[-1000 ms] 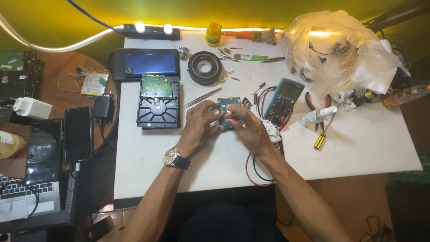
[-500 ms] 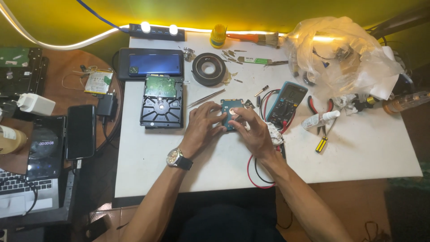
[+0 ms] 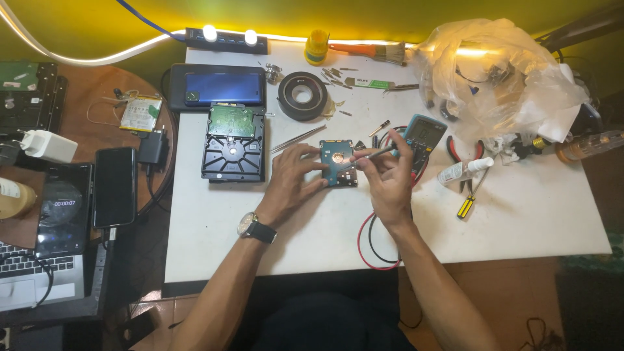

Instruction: A person uses a precision screwdriver to remove screws from a hard drive's printed circuit board (PCB) at an electronics repair station.

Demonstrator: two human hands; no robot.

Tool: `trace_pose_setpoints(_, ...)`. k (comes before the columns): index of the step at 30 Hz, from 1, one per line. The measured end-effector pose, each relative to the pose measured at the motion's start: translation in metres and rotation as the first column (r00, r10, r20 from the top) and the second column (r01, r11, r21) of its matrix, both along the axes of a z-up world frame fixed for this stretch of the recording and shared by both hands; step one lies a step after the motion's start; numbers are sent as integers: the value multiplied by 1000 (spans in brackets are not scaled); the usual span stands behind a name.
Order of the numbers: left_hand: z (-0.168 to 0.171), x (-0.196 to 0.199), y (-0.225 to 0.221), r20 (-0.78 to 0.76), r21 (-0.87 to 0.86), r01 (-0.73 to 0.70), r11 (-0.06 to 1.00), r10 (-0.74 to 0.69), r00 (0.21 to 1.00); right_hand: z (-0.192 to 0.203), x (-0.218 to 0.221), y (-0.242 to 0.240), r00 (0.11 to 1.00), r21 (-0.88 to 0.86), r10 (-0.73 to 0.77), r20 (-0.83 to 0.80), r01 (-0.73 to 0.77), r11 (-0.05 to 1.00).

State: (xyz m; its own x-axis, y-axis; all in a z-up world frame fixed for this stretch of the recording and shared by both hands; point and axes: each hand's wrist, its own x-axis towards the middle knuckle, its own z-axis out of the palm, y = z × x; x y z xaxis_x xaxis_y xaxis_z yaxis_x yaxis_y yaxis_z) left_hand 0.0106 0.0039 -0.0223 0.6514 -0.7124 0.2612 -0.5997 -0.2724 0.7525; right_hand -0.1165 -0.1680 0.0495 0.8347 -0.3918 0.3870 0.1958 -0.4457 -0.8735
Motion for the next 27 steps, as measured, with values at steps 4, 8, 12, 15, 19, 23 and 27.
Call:
trace_pose_setpoints(4,15,-7,-1,11,-4,2,1000,-2,1000,-4,-6,-7,999,202,-53,-4,53,978)
trace_pose_setpoints(8,32,-21,-4,229,189,-7,982,-37,973,-5,-10,-9,986,377,-164,-16,158,913)
trace_pose_setpoints(12,31,-27,-8,293,225,3,974,-70,954,-2,-16,-12,971,447,-237,-36,227,865)
trace_pose_setpoints(15,42,-35,-10,178,164,22,986,-51,983,-2,-21,-15,964,474,-263,-35,248,845)
trace_pose_setpoints(19,51,-41,-25,-134,-113,38,993,-54,990,-7,-24,-19,960,510,-279,21,230,829)
trace_pose_setpoints(23,56,-44,-45,-270,-307,21,951,-108,957,-3,-28,-19,961,485,-274,18,231,843)
trace_pose_setpoints(27,56,-47,-54,-268,-268,2,963,-76,960,-4,-32,-22,959,458,-284,10,248,854)
